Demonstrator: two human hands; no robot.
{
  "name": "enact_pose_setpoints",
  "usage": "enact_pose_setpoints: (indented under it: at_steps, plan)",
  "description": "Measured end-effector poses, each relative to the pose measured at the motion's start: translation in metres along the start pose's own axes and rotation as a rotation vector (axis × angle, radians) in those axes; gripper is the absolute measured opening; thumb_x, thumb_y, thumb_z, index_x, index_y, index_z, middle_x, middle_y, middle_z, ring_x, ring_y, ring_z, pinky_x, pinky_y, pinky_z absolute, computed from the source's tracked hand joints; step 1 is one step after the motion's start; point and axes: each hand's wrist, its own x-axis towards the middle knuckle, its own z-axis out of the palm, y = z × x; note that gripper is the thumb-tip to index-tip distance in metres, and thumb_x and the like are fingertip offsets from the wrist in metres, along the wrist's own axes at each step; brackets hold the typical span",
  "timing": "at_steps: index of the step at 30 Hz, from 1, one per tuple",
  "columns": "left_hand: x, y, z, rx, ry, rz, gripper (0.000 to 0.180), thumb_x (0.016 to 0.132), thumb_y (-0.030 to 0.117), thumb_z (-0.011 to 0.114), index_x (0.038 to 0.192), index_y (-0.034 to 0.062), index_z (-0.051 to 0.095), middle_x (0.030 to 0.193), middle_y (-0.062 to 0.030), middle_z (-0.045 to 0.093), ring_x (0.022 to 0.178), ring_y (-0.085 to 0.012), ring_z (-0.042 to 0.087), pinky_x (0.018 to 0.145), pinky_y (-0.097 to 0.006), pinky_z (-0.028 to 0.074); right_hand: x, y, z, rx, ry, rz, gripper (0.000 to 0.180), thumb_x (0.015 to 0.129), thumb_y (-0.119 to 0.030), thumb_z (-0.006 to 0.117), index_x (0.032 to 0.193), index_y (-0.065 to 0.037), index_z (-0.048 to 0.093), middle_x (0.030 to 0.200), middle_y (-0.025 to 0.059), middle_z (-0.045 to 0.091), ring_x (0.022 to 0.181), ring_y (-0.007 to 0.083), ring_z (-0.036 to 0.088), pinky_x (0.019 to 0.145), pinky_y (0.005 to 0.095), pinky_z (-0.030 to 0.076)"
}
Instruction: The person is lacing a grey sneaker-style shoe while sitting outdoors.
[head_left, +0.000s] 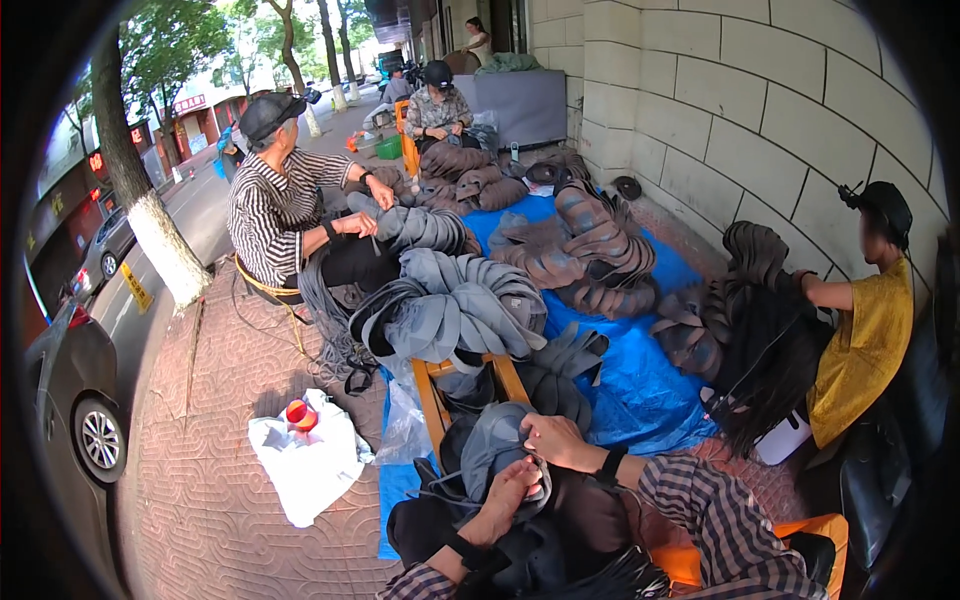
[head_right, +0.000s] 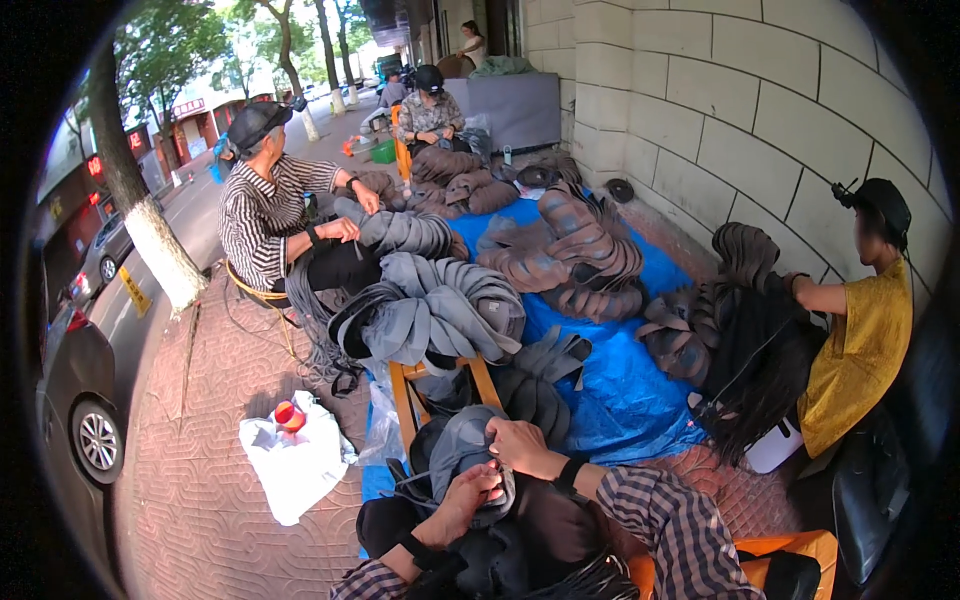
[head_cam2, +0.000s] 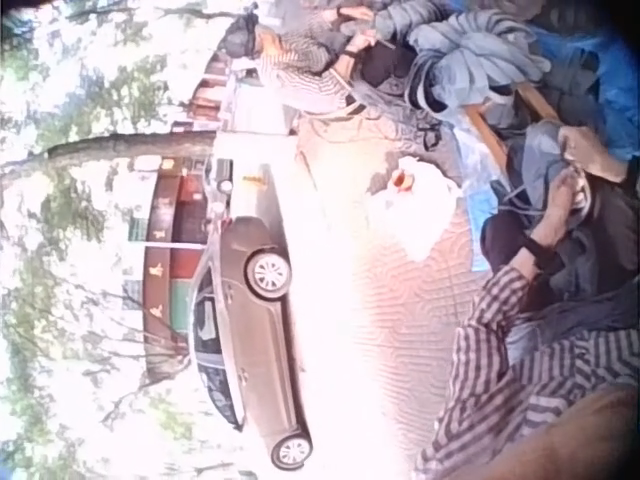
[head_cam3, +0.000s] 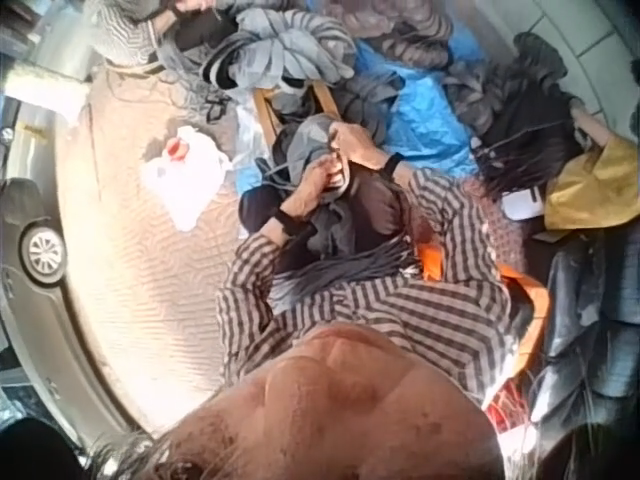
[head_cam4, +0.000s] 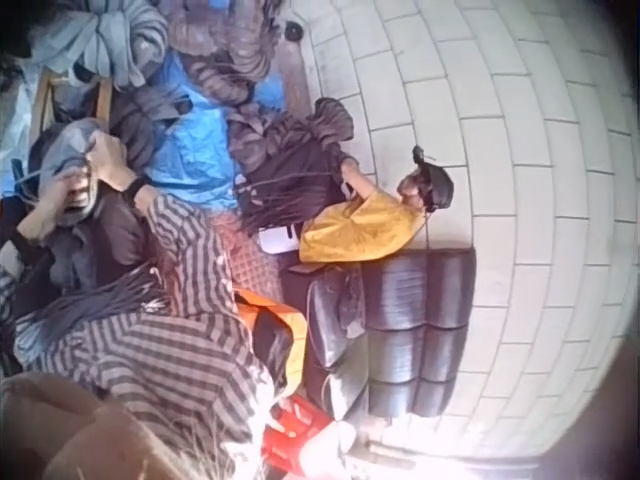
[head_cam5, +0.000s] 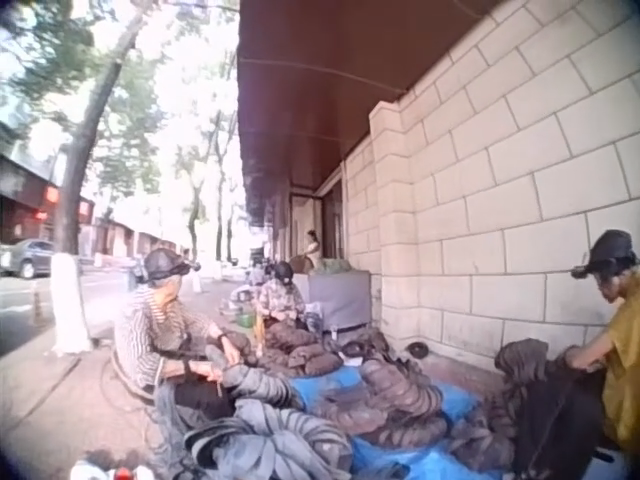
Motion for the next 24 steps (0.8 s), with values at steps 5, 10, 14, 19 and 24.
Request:
enact_pose_setpoints:
  at_steps: [5,10,14,19,24]
  plan:
    - [0.009,-0.008,-0.016,-0.032,-0.039,-0.014,0.010,0.089,0.010,0.060,0.098,0.0067,0.058,0.095,-0.0015,0.060,0.083,-0.0099,0.057,0.079,-0.021,0.046,-0.020,-0.013,0.009,-0.225,0.174,-0.177,0.032,0.082,-0.023,0.066,0.107,-0.008,0.053,0.087,0.0134,0.068,0.083,0.0339,0.066,0.070,0.0465,0.049]
    - [-0.006,-0.002,-0.008,0.026,0.005,0.011,0.011,0.090,0.009,0.058,0.099,0.0035,0.058,0.091,-0.0017,0.060,0.080,-0.0099,0.060,0.071,-0.021,0.050,-0.028,-0.015,0.006,-0.338,0.108,-0.120,0.030,0.084,-0.025,0.065,0.104,-0.006,0.054,0.092,0.0171,0.067,0.084,0.0376,0.065,0.070,0.0503,0.046]
    - [-0.030,0.005,-0.016,0.023,0.056,0.091,0.011,0.091,0.010,0.057,0.098,0.0016,0.057,0.096,-0.0047,0.060,0.085,-0.0128,0.063,0.075,-0.026,0.055,-0.043,-0.016,0.016,-0.461,0.121,-0.127,0.029,0.084,-0.029,0.063,0.097,-0.004,0.057,0.093,0.0172,0.066,0.084,0.0377,0.064,0.072,0.0500,0.046]
    - [-0.045,0.017,-0.033,0.171,0.079,0.116,0.010,0.090,0.013,0.057,0.089,0.0031,0.058,0.087,-0.0047,0.062,0.077,-0.0131,0.063,0.067,-0.026,0.054,-0.039,-0.009,0.032,-0.595,0.169,-0.226,0.012,0.078,-0.014,0.058,0.086,-0.005,0.061,0.085,0.0164,0.065,0.082,0.0360,0.065,0.069,0.0481,0.047]
    - [-0.030,0.028,-0.080,0.603,0.243,0.513,0.008,0.080,0.003,0.056,0.079,-0.0005,0.063,0.068,-0.0027,0.063,0.066,-0.0100,0.059,0.061,-0.026,0.048,-0.024,-0.020,0.010,-0.711,0.143,-0.218,0.012,0.084,-0.017,0.058,0.092,-0.009,0.059,0.094,0.0144,0.062,0.082,0.0331,0.064,0.067,0.0457,0.048]
